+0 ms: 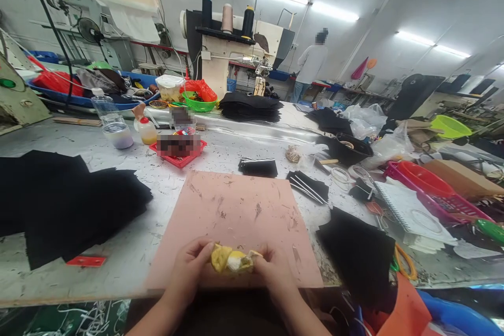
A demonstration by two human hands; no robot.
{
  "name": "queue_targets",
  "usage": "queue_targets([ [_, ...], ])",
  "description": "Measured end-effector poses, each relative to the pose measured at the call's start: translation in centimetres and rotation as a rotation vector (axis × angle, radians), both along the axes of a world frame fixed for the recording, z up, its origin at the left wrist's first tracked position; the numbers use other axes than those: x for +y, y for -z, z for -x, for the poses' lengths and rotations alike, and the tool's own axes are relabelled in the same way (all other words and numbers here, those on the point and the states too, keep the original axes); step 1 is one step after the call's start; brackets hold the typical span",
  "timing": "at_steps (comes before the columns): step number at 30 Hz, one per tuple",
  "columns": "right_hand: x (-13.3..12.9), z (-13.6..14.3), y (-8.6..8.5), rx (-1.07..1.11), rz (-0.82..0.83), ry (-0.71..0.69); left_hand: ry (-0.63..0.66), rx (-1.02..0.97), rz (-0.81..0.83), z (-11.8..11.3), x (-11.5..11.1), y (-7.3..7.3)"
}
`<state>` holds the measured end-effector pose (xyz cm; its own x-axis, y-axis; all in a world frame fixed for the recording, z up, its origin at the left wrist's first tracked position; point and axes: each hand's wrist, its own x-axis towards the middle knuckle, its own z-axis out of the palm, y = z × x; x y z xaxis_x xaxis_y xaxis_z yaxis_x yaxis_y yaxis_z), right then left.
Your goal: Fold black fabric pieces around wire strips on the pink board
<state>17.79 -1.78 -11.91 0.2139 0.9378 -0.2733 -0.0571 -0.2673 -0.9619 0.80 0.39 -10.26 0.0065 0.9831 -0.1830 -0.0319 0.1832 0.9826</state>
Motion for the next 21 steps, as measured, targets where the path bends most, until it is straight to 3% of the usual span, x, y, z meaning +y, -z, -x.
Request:
queue_targets([
  [3, 0.0, 0.1, -1.3, 0.107, 0.005, -0.006, -0.047, -0.141, 0.055, -0.2, 0.2, -0.8],
  [6, 0.0, -0.3, -4.2, 0.156, -0.055, -0.068, -0.025, -0.23, 0.092, -0.3, 0.6, -2.6],
  [11, 0.4, -1.0, -8.4, -0.129, -0.214, -0.202, 0.099, -0.238, 0.184, -0.5, 1.3, -5.4],
  [16, 0.8, -1.2, -8.3, -0.237, -0.21, -0.389, 0.107, -0.263, 0.214, -1.0, 1.0, -5.7],
  [21, 0.7, -1.2, -7.8, -0.211, -0.243, -0.353, -0.037, -0.185, 0.066, -1.6, 0.0, -5.2],
])
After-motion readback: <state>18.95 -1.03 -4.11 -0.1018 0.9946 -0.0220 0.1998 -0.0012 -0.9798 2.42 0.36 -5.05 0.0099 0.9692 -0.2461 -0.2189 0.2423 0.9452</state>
